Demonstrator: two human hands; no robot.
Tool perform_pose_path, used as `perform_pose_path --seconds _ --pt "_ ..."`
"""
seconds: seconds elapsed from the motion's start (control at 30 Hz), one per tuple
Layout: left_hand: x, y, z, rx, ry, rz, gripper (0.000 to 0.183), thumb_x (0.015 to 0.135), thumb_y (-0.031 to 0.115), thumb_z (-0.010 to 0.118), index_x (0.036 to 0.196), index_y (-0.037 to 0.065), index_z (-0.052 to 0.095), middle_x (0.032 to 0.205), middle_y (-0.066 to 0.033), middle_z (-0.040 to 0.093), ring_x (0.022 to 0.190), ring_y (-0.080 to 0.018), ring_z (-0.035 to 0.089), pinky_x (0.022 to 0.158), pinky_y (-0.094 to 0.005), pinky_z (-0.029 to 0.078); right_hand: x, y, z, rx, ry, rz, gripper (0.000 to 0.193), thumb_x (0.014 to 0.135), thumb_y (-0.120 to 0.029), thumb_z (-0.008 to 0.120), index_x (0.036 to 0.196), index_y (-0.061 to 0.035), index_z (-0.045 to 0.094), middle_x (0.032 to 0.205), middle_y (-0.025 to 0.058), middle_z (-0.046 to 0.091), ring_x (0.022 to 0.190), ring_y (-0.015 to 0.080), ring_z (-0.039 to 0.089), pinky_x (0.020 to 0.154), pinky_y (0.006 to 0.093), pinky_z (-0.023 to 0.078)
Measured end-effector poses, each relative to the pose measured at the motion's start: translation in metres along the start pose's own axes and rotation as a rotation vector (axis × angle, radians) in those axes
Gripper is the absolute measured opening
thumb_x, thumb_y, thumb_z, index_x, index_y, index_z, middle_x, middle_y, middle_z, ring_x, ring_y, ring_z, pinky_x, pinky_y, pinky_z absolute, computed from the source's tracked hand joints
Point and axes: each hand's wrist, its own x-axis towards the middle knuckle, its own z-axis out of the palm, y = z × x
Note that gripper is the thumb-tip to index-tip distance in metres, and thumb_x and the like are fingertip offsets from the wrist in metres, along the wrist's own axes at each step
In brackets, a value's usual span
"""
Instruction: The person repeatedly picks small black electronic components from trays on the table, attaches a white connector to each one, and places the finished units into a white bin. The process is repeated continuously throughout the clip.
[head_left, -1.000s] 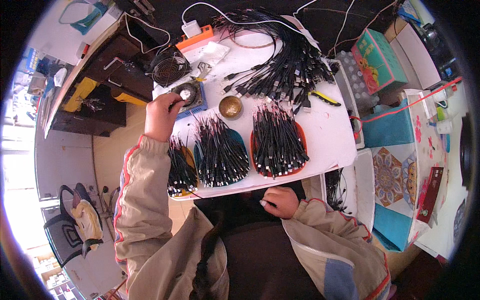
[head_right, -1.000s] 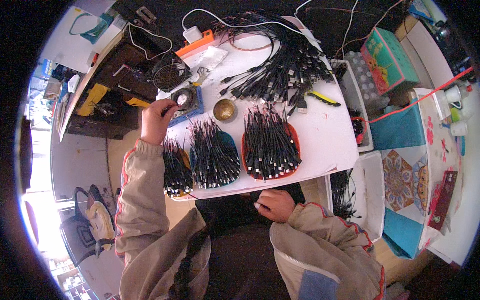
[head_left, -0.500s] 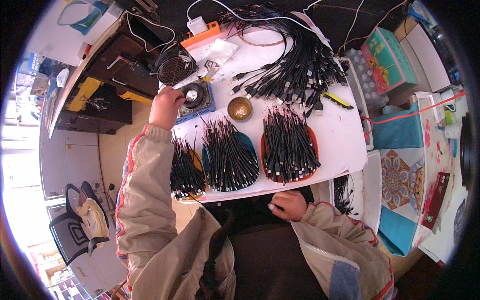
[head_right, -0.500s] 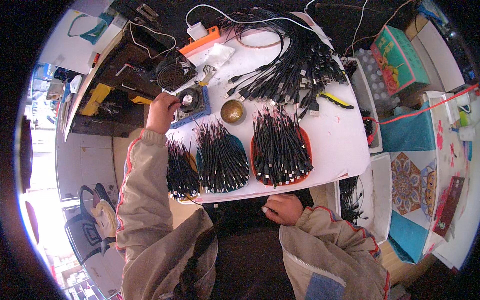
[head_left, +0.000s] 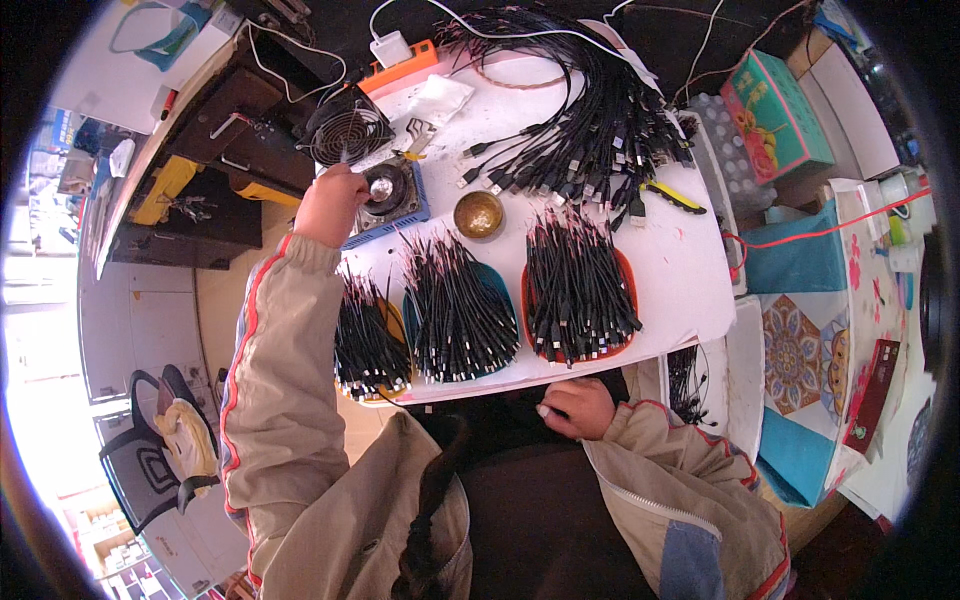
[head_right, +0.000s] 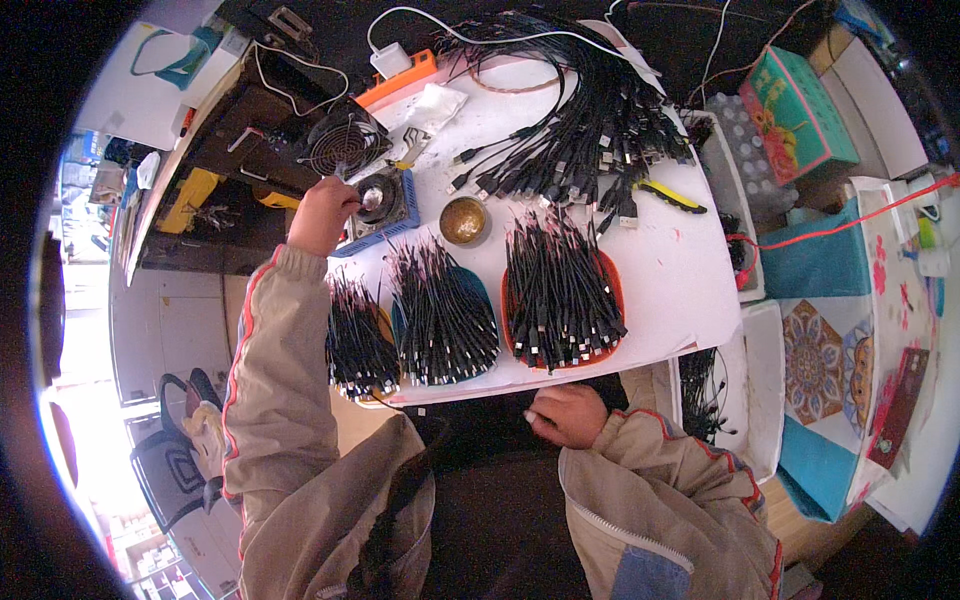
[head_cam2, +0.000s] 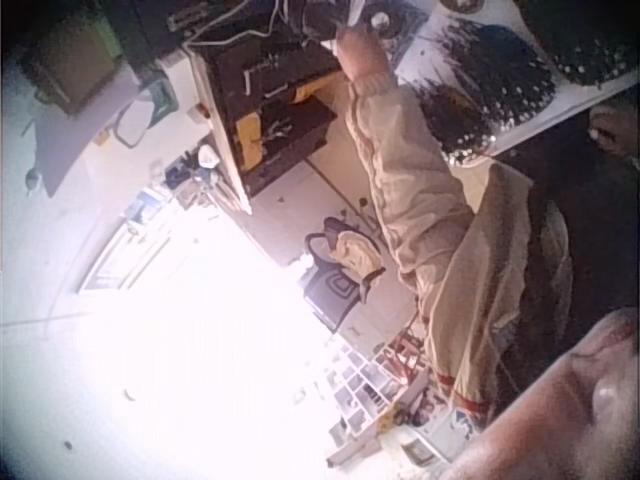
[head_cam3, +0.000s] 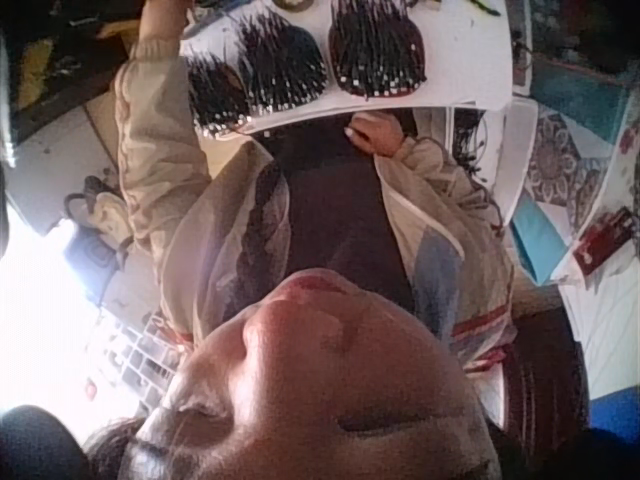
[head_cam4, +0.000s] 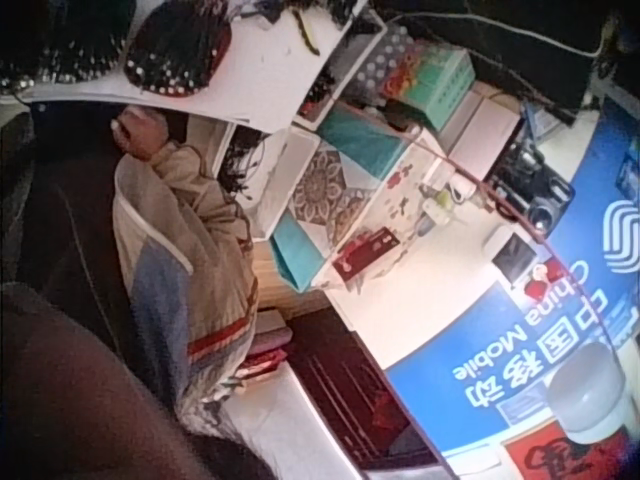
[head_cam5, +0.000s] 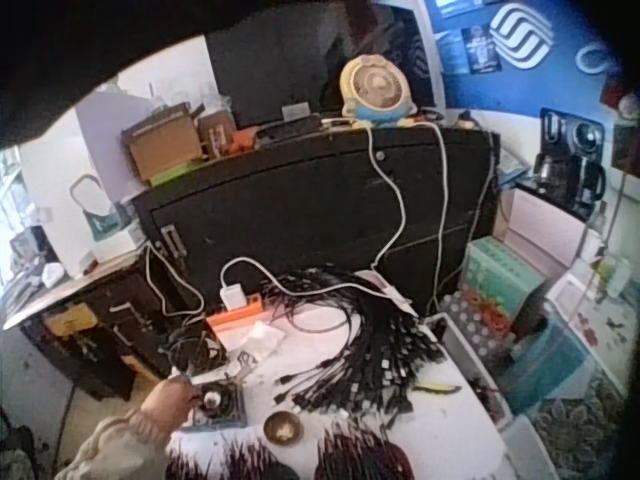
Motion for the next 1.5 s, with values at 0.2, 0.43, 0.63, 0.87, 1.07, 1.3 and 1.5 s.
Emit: perform_pose_path --seconds 0.2,0.43,0.63,0.87,1.07,1.3,1.5 --pt "-0.008 0.011 -0.011 -0.056 0.101 0.005 0.011 0.076 0.007 0.068 0.083 0.0 0.066 0.081 -0.0149 0.059 0.08 -0.0327 0.059 0.071 -0.0392 0.047 -0.002 -0.003 -0.001 0.021 0.007 0.031 0.016 0.084 -0.021 0.063 0.079 -0.006 0.06 0.08 0.0098 0.059 0.073 0.0299 0.06 0.065 0.0403 0.049" --pt "-0.107 0.115 -0.058 -0.431 0.413 -0.01 0.01 0.076 0.003 0.068 0.084 -0.001 0.065 0.078 -0.0137 0.062 0.073 -0.0267 0.061 0.07 -0.0329 0.049 0.007 -0.037 -0.016 0.239 0.111 0.019 0.014 0.085 -0.016 0.062 0.083 -0.0023 0.06 0.08 0.0112 0.058 0.072 0.0296 0.059 0.066 0.0386 0.048" --pt "-0.175 0.206 -0.067 -1.214 0.359 -0.148 0.01 0.081 -0.006 0.066 0.09 -0.003 0.062 0.092 -0.0049 0.059 0.074 -0.0089 0.055 0.065 -0.0209 0.045 0.042 -0.098 -0.047 0.359 0.156 -0.052 0.036 0.09 -0.017 0.056 0.122 -0.0022 0.048 0.114 0.0139 0.049 0.096 0.025 0.054 0.075 0.0328 0.047" --pt "-0.175 0.287 -0.042 -1.58 0.293 -0.01 0.021 0.086 -0.002 0.063 0.106 -0.004 0.058 0.113 -0.0098 0.056 0.095 -0.0141 0.057 0.082 -0.0253 0.046 0.026 -0.122 -0.044 0.504 -0.011 0.054 0.03 0.091 -0.013 0.051 0.117 -0.0016 0.044 0.1 0.0192 0.054 0.098 0.0348 0.055 0.085 0.0414 0.043" --pt "-0.17 0.293 -0.032 -1.553 0.14 0.114 0.047 0.093 0.007 0.056 0.135 -0.004 0.038 0.134 -0.0173 0.047 0.128 -0.0264 0.044 0.107 -0.0403 0.035 -0.105 -0.124 -0.153 0.56 0.733 0.053 0.025 0.099 -0.027 0.042 0.105 -0.0032 0.046 0.078 0.0048 0.049 0.066 0.0116 0.044 0.06 0.0256 0.037" --pt "-0.184 0.258 0.01 -1.393 0.089 -0.116 0.022 0.092 0.0 0.051 0.113 -0.006 0.056 0.109 -0.0132 0.061 0.104 -0.0215 0.06 0.09 -0.0339 0.048 -0.221 -0.12 -0.183 0.048 0.785 0.609 0.016 0.1 -0.017 0.038 0.095 -0.0037 0.045 0.071 0.0061 0.05 0.063 0.014 0.048 0.059 0.0287 0.04" --pt "-0.209 0.234 0.033 -1.348 0.096 -0.371 0.017 0.092 -0.001 0.051 0.107 -0.006 0.057 0.101 -0.0122 0.063 0.096 -0.0192 0.061 0.083 -0.03 0.05 -0.264 0.088 -0.106 -0.125 0.485 1.176 0.019 0.093 -0.02 0.047 0.089 -0.0015 0.05 0.07 0.0199 0.061 0.064 0.0337 0.062 0.058 0.044 0.047"
